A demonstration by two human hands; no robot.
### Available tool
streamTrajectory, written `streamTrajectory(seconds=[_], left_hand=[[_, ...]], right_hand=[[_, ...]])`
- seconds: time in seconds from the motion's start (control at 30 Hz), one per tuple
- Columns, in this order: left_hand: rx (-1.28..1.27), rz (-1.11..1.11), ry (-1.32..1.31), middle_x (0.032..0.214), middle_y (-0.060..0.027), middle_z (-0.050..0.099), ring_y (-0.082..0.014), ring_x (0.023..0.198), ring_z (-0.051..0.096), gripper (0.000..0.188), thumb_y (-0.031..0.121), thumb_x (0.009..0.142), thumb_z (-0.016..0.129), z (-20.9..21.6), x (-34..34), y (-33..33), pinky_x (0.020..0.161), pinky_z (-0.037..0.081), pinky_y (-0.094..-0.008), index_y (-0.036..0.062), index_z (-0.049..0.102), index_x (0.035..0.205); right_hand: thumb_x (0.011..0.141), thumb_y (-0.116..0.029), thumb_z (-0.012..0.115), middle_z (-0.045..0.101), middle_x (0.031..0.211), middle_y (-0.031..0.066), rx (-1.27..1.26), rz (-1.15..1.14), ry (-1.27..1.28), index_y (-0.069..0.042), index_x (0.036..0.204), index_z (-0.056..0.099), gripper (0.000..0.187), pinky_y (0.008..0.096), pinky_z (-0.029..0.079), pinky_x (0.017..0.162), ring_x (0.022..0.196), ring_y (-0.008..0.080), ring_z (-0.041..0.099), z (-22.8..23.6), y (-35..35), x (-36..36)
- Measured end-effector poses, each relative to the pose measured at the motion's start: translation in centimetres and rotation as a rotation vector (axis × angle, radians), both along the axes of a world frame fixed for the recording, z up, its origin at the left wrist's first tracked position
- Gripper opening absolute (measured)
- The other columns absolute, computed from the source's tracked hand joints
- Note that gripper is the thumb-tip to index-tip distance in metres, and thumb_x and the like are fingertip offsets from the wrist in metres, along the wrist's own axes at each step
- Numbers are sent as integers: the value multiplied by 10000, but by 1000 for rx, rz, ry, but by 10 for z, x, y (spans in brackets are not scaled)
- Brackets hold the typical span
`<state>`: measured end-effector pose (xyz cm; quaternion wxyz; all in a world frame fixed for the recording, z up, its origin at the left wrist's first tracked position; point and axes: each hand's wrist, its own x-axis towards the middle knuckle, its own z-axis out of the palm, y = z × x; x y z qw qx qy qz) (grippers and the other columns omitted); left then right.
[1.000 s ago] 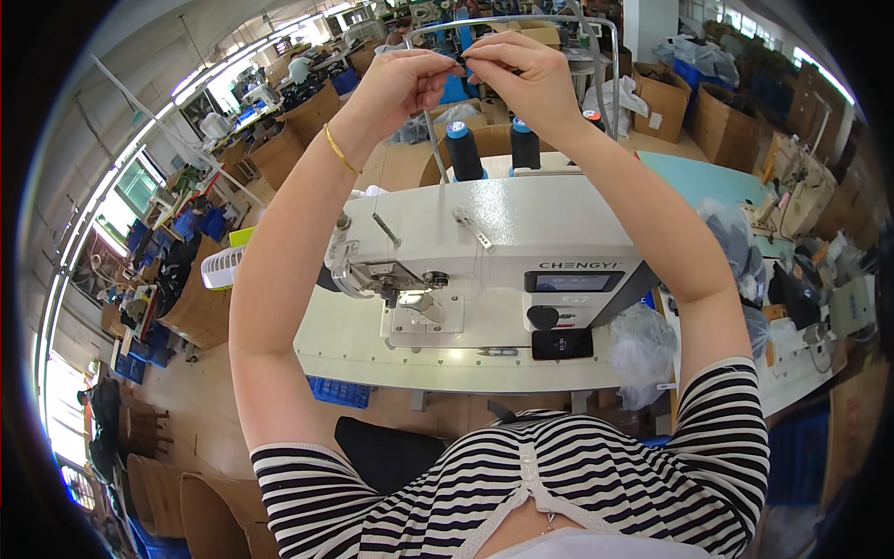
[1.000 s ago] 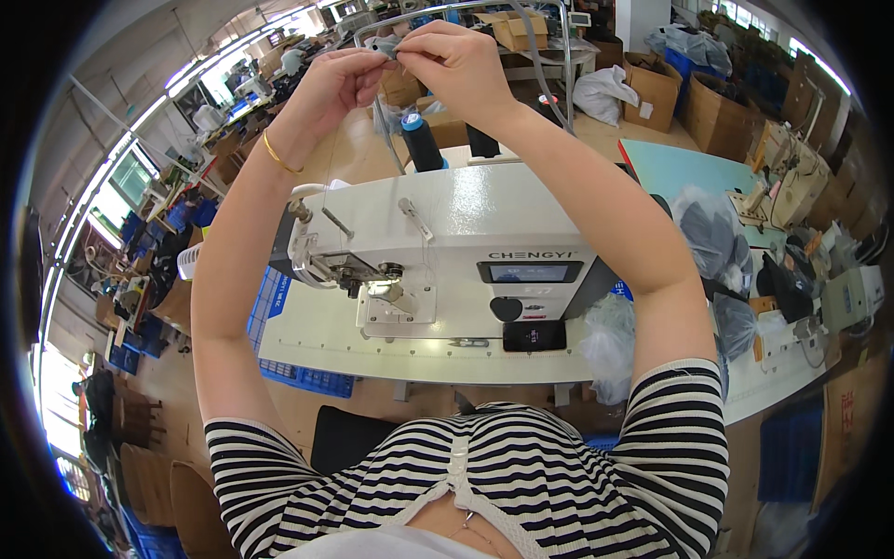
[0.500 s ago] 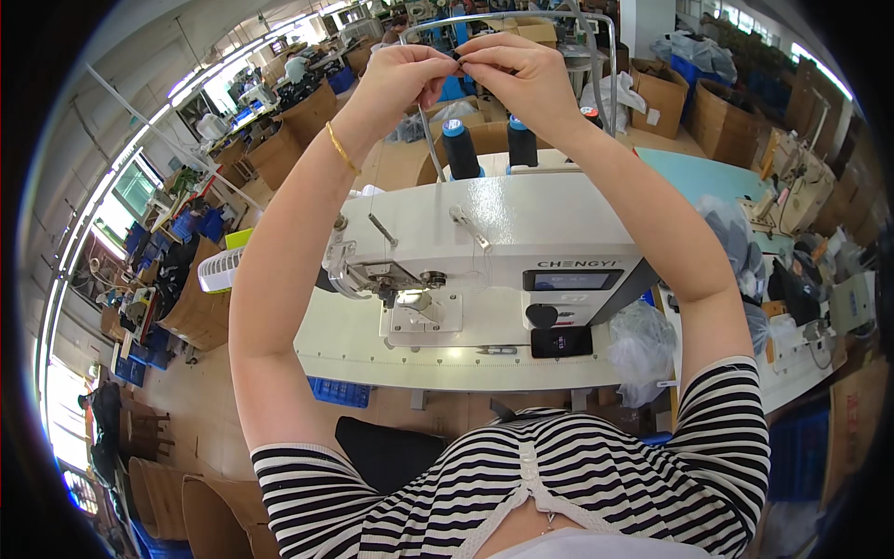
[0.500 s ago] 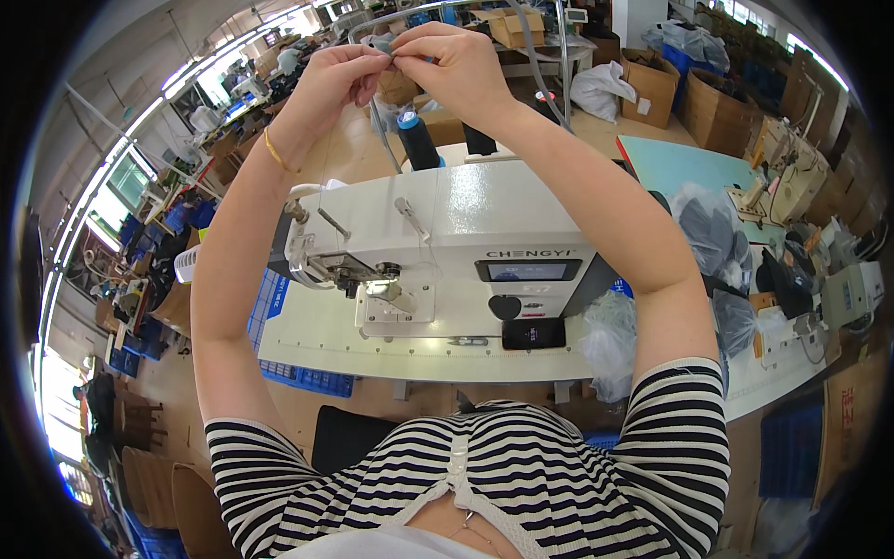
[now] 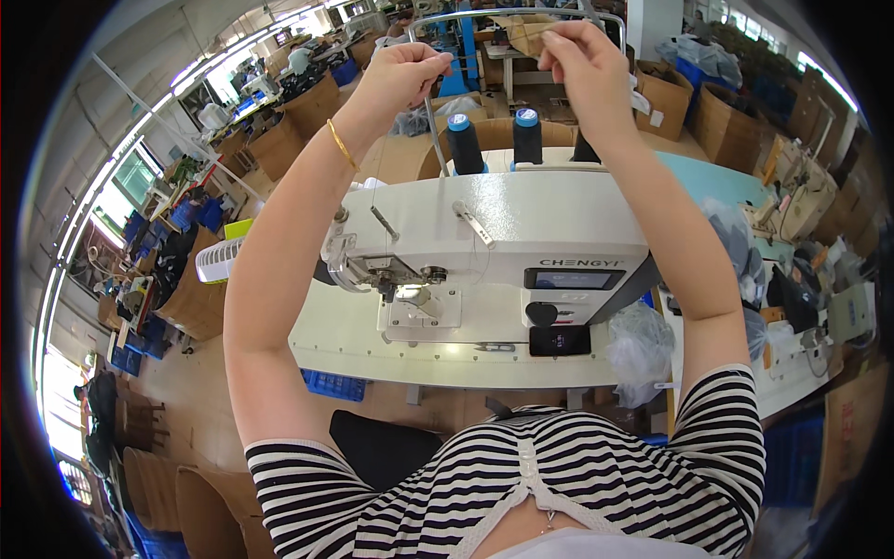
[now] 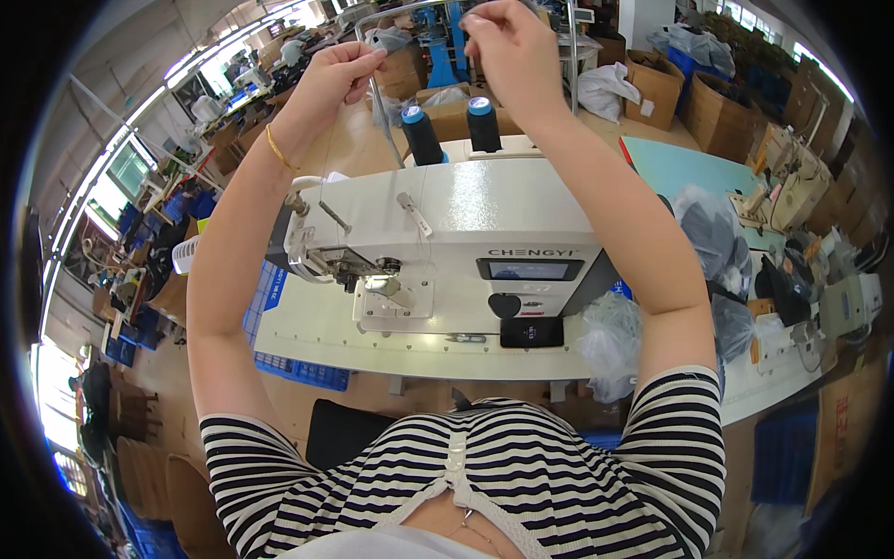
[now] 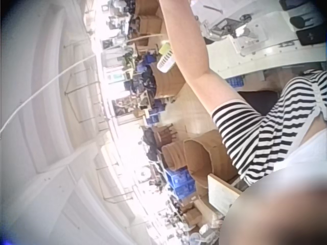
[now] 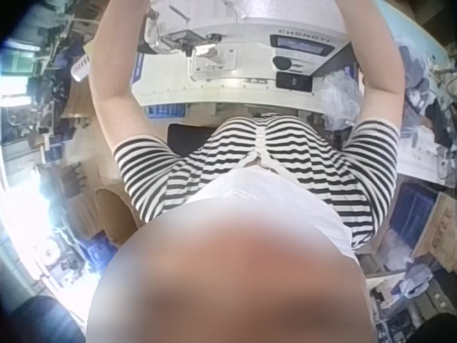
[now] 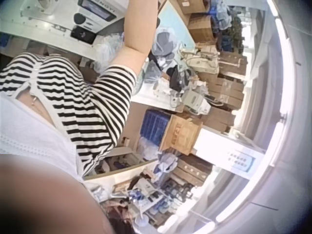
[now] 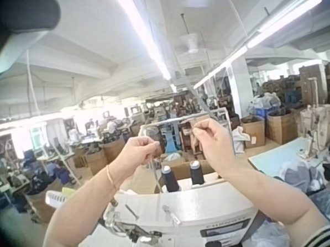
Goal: Replacing thread spools and rethreading an industrial sewing machine.
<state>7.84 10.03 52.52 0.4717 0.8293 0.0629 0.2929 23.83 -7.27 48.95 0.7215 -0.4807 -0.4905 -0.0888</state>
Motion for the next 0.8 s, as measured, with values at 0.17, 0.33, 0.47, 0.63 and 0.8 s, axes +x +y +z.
streamTrajectory(seconds=[0.17,0.33,0.47,0.63,0.8], left_hand=[[87,84,-36,592,69,440,-5,504,350,226,234,944,603,-5,1,-1,463,238,-192,36,628,839],[124,55,-56,614,66,455,-6,524,384,237,254,950,592,-4,6,-11,473,262,-190,45,628,842],[113,-158,-187,697,21,570,-69,556,504,197,207,897,650,12,18,-21,489,393,-221,42,646,790],[-99,-49,-362,665,-35,622,-76,499,540,206,164,937,587,25,23,-12,453,410,-205,26,642,796],[747,495,-445,721,-176,649,-307,622,622,247,224,907,574,25,13,16,612,494,-400,-5,642,845]], right_hand=[[932,-108,532,665,820,82,-40,580,218,4,946,648,162,240,438,587,665,111,584,-4,-24,-6],[950,-111,506,636,1051,96,173,776,185,39,1044,605,203,245,430,633,755,123,543,-2,-27,-9],[960,-166,517,580,1200,109,-112,841,316,3,1250,513,336,275,466,684,969,190,616,-2,3,-31],[946,-183,549,638,869,63,-392,631,115,2,1165,591,290,252,473,630,787,144,622,-17,-5,-71],[954,-129,525,505,570,-25,-259,246,-105,19,1071,657,230,192,345,483,506,35,448,-22,-49,-75]])
